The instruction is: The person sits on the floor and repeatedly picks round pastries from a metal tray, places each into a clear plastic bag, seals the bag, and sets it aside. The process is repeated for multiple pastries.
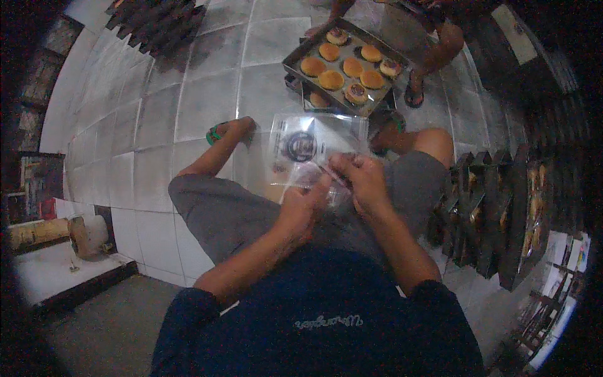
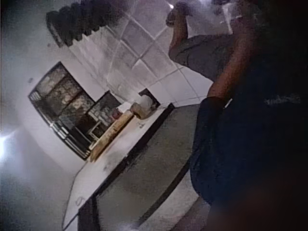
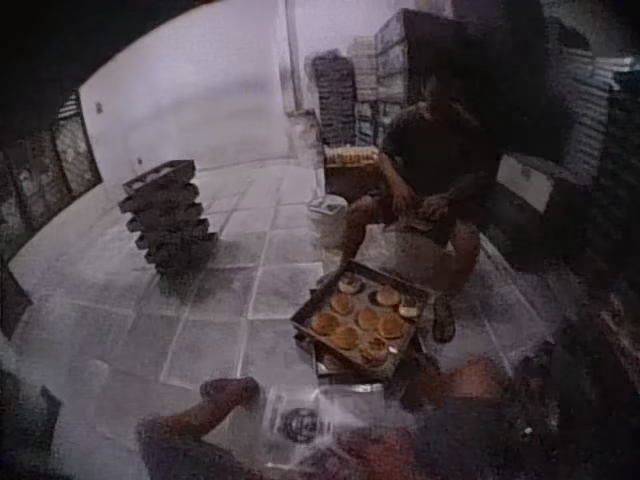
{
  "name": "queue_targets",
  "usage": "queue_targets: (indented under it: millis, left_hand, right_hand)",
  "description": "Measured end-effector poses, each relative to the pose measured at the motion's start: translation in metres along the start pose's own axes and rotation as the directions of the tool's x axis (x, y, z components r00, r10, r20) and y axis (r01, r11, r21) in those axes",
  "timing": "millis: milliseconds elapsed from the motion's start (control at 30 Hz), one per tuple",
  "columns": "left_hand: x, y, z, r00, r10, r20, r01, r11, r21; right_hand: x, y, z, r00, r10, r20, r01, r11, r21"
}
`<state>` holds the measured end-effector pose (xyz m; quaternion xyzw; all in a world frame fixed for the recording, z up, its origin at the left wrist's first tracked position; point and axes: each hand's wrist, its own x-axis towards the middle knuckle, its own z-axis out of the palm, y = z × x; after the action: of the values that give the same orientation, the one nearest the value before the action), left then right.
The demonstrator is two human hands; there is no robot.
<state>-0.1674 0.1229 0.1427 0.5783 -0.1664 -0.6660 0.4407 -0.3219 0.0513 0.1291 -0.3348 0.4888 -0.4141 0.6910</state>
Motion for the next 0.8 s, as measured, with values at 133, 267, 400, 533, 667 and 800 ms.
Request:
queue_targets:
  millis: [133, 267, 400, 533, 667, 800]
  left_hand:
    - [0.022, 0.047, -0.003, 0.922, 0.322, -0.216, -0.329, 0.944, 0.006]
    - [0.055, 0.049, -0.048, 0.864, 0.445, -0.235, -0.312, 0.84, 0.444]
    - [0.065, 0.046, -0.141, 0.599, 0.741, -0.303, -0.457, 0.627, 0.631]
    - [0.053, 0.075, -0.194, 0.669, 0.587, -0.456, -0.339, 0.787, 0.515]
    - [0.067, 0.076, -0.188, 0.729, 0.543, -0.418, -0.415, 0.835, 0.361]
    - [0.127, 0.051, -0.221, 0.797, 0.483, -0.363, -0.382, 0.868, 0.317]
  right_hand:
    - [-0.012, -0.015, 0.021, 0.997, -0.073, -0.015, 0.069, 0.979, -0.192]
    - [0.002, -0.016, 0.031, 1.0, 0.018, 0.013, -0.012, 0.935, -0.355]
    - [0.021, 0.006, 0.003, 0.987, 0.094, 0.129, -0.003, 0.817, -0.576]
    - [0.037, 0.001, -0.056, 0.932, 0.279, 0.229, 0.168, 0.226, -0.959]
    - [0.037, -0.011, -0.043, 0.994, 0.076, 0.081, 0.091, -0.152, -0.984]
    - [0.1, -0.027, -0.041, 0.947, -0.238, 0.216, 0.26, 0.173, -0.95]
